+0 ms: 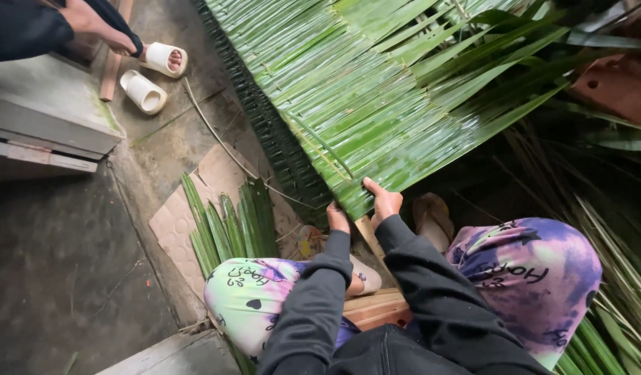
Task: Weaving palm leaves onto a wooden frame to create a thatched panel
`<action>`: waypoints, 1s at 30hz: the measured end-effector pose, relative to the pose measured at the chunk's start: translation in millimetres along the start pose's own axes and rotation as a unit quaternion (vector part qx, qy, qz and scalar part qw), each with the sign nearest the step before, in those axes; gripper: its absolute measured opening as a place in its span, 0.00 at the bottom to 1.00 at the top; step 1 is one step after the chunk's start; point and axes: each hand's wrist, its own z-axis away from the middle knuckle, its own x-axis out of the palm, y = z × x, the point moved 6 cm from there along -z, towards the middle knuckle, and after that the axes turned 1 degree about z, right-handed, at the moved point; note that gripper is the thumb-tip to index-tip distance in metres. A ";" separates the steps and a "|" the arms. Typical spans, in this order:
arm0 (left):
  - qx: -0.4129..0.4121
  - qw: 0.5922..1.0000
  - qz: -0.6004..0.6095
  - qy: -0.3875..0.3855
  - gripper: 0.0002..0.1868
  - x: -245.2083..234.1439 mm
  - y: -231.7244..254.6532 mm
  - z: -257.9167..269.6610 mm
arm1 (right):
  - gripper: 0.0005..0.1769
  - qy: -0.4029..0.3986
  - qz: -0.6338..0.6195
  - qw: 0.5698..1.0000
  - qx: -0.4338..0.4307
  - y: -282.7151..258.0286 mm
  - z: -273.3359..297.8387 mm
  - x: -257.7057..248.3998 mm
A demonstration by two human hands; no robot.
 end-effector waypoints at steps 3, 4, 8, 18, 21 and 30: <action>-0.020 0.999 0.029 -0.020 0.11 4.3 -10.3 1.5 | 0.39 -0.001 -0.012 1.000 0.014 -1.6 2.0 -1.3; -0.023 0.999 0.029 -0.021 0.11 8.0 -4.1 0.4 | 0.39 0.002 -0.012 1.000 0.013 -1.0 0.5 -2.3; 0.035 0.986 -0.152 -0.062 0.13 5.1 12.4 7.9 | 0.38 0.002 -0.015 1.000 0.012 6.0 -7.8 -3.2; 0.108 0.903 -0.414 -0.037 0.18 -13.5 53.6 62.2 | 0.29 0.003 -0.010 1.000 -0.005 34.3 -52.0 -0.9; 0.078 0.919 -0.387 -0.015 0.20 -32.8 47.4 49.8 | 0.32 -0.004 -0.004 1.000 -0.011 23.1 -37.6 -2.3; 0.251 0.935 -0.239 -0.076 0.10 -20.4 89.9 101.8 | 0.35 -0.006 -0.005 1.000 -0.018 22.8 -39.9 1.3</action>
